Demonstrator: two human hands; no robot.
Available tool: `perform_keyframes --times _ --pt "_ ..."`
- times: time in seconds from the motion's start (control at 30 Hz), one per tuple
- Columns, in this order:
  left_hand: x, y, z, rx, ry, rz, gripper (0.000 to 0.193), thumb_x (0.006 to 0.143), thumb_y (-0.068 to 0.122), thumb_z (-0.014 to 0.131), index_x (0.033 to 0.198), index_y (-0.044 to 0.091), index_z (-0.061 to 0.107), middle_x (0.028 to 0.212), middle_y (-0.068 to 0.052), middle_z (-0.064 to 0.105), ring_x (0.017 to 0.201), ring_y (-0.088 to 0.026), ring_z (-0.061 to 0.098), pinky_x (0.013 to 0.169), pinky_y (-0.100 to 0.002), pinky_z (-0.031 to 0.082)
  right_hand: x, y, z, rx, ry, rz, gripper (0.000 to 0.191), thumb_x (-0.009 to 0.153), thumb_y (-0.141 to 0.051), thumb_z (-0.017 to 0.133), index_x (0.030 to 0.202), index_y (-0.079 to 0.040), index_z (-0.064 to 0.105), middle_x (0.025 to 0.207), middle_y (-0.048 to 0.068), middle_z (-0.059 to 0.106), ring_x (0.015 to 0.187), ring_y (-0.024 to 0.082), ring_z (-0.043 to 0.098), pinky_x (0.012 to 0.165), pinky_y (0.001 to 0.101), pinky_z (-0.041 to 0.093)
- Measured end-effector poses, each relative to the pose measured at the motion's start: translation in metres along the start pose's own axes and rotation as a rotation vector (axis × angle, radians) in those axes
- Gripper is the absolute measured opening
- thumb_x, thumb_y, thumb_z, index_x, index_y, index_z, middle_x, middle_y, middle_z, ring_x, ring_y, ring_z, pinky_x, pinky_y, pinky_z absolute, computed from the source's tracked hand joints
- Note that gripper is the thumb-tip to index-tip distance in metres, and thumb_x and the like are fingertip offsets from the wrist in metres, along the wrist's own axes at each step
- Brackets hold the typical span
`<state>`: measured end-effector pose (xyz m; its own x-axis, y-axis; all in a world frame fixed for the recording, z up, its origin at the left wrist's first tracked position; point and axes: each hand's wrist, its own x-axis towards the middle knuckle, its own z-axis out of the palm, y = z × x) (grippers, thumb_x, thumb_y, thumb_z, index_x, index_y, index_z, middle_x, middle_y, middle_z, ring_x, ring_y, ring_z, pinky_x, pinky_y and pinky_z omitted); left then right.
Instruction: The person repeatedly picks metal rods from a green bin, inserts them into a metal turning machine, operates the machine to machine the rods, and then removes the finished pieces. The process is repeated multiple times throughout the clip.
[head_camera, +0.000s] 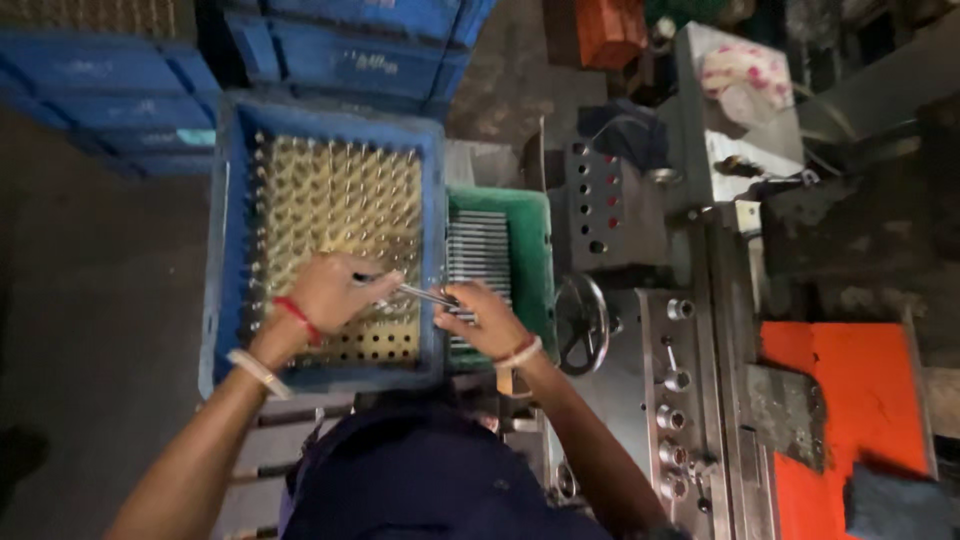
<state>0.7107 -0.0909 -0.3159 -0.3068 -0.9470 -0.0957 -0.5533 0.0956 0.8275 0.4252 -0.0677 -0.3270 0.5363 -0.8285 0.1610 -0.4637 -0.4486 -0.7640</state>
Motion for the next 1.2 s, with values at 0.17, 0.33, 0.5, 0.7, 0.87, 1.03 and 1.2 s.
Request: perform_keyframes --times 0.17,0.33,0.5,0.7,0.87,1.03,1.2 --pt "0.04 0.001 0.073 -0.868 0.126 -0.375 0.058 0.108 0.05 0.065 0.071 0.006 0.056 0.068 -0.009 0.048 0.054 -0.021 0.041 0.049 -0.036 0.03 -0.038 -0.031 -0.022 0.14 0.095 0.281 0.028 0.109 -0.027 0.056 0.099 -0.002 0.061 0.079 0.01 0.052 0.071 0.024 0.051 0.067 0.0332 0.045" --pt "0.072 0.03 0.116 -1.459 -0.279 -0.327 0.031 0.104 0.038 0.061 0.089 0.011 0.061 0.079 -0.004 0.065 0.071 -0.017 0.065 0.062 -0.031 0.053 -0.079 -0.053 -0.047 -0.274 0.27 0.238 0.017 0.101 -0.017 0.06 0.097 0.0 0.059 0.085 0.016 0.058 0.078 0.034 0.057 0.07 0.0422 0.046" --pt "0.071 0.086 0.161 -1.418 -0.445 -0.491 0.022 0.101 0.033 0.059 0.094 0.012 0.061 0.088 -0.005 0.069 0.087 -0.024 0.072 0.074 -0.04 0.06 -0.109 -0.074 -0.037 -0.516 0.507 0.395 0.016 0.099 -0.014 0.062 0.091 -0.002 0.056 0.084 0.018 0.056 0.082 0.038 0.056 0.072 0.0477 0.044" --pt "0.071 0.118 0.221 -1.509 -0.553 -0.525 0.023 0.101 0.032 0.058 0.094 0.01 0.061 0.085 -0.006 0.066 0.082 -0.025 0.071 0.076 -0.044 0.063 -0.146 -0.092 -0.034 -0.7 0.573 0.38 0.012 0.095 -0.016 0.065 0.096 -0.005 0.061 0.09 0.013 0.06 0.086 0.034 0.058 0.076 0.0454 0.046" --pt "0.059 0.145 0.235 -1.234 -0.309 -0.163 0.02 0.103 0.026 0.068 0.111 0.008 0.068 0.082 0.001 0.057 0.059 -0.011 0.044 0.051 -0.028 0.034 -0.168 -0.095 -0.043 -0.611 0.587 0.413 0.036 0.089 -0.031 0.072 0.105 0.001 0.065 0.093 0.017 0.062 0.086 0.035 0.061 0.072 0.0439 0.049" --pt "0.049 0.167 0.207 -0.543 -0.07 0.421 0.03 0.089 0.027 0.078 0.104 0.006 0.064 0.071 -0.004 0.068 0.061 -0.012 0.065 0.056 -0.03 0.051 -0.188 -0.089 -0.069 -0.305 0.509 0.726 0.027 0.097 -0.03 0.064 0.092 -0.004 0.07 0.084 0.013 0.065 0.076 0.03 0.065 0.07 0.0412 0.051" --pt "0.053 0.162 0.199 -0.395 -0.192 0.438 0.036 0.095 0.034 0.074 0.078 0.002 0.07 0.064 -0.006 0.065 0.057 -0.011 0.061 0.055 -0.032 0.048 -0.195 -0.089 -0.093 -0.375 0.467 0.459 0.023 0.098 -0.026 0.066 0.101 -0.003 0.071 0.093 0.014 0.063 0.086 0.032 0.062 0.078 0.0427 0.05"
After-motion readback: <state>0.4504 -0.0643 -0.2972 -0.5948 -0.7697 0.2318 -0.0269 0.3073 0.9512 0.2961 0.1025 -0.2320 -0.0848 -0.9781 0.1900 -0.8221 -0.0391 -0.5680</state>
